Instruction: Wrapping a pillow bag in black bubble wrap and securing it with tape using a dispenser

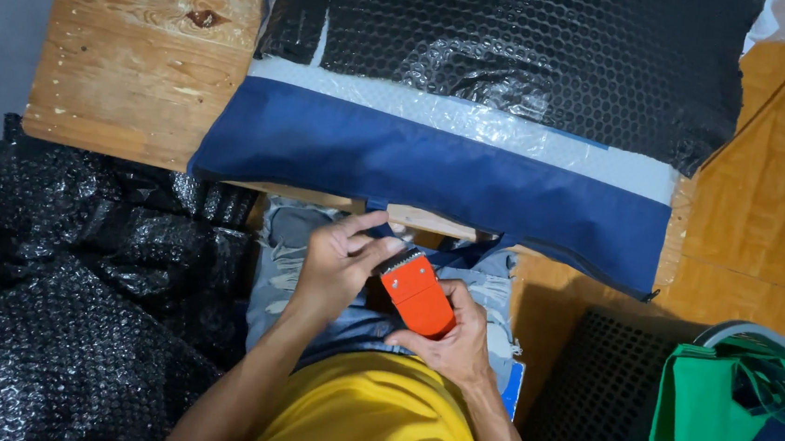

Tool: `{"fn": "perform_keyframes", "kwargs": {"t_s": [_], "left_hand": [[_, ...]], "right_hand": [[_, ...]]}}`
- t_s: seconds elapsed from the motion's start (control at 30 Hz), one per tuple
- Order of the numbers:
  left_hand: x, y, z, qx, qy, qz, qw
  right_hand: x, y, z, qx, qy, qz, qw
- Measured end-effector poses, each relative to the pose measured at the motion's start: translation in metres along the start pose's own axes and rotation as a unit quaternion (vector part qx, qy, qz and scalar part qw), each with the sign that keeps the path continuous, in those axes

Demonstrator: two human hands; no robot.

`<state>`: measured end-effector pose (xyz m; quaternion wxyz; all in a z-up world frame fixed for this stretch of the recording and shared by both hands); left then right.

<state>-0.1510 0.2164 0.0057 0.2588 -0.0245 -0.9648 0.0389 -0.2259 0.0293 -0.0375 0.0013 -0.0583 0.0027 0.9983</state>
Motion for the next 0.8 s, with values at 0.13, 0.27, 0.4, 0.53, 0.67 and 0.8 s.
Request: {"fn": "perform_keyframes", "kwargs": {"t_s": [0.13,0.27,0.4,0.53,0.67,0.8], "left_hand": [[-0.008,0.004,0.011,0.015,0.023,0.000,1.000],[-0.008,0.004,0.015,0.057,-0.004,-0.036,0.998],[-0.007,0.000,0.006,0.041,-0.056,-0.061,0.996],[-0.008,-0.003,0.008,0.085,-0.112,-0.040,0.989],[-0.010,-0.008,0.015,0.108,-0.116,-0.051,0.986],[-0.011,-0.010,0.014,0.088,-0.116,-0.065,0.987]], "right_hand": [[-0.003,-0.005,0.005,0.035,0.006,0.004,0.999],[-0.005,-0.011,0.011,0.087,0.012,-0.006,0.996],[-0.008,-0.016,0.025,0.116,0.016,-0.015,0.993],[-0.005,-0.013,0.031,0.166,-0.041,0.017,0.985],[-0.001,-0.013,0.036,0.152,-0.050,0.009,0.987],[0.001,-0.012,0.033,0.160,-0.040,0.003,0.986]]}}
Point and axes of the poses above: each hand's wrist, its own x-axis away from the middle knuckle, its own y-axis out of the back of the hand, z = x × y, the point moved 1 cm from there along -x, towards the middle knuckle, and after that the axes turned 10 degrees about -x, right-handed, at the moved point
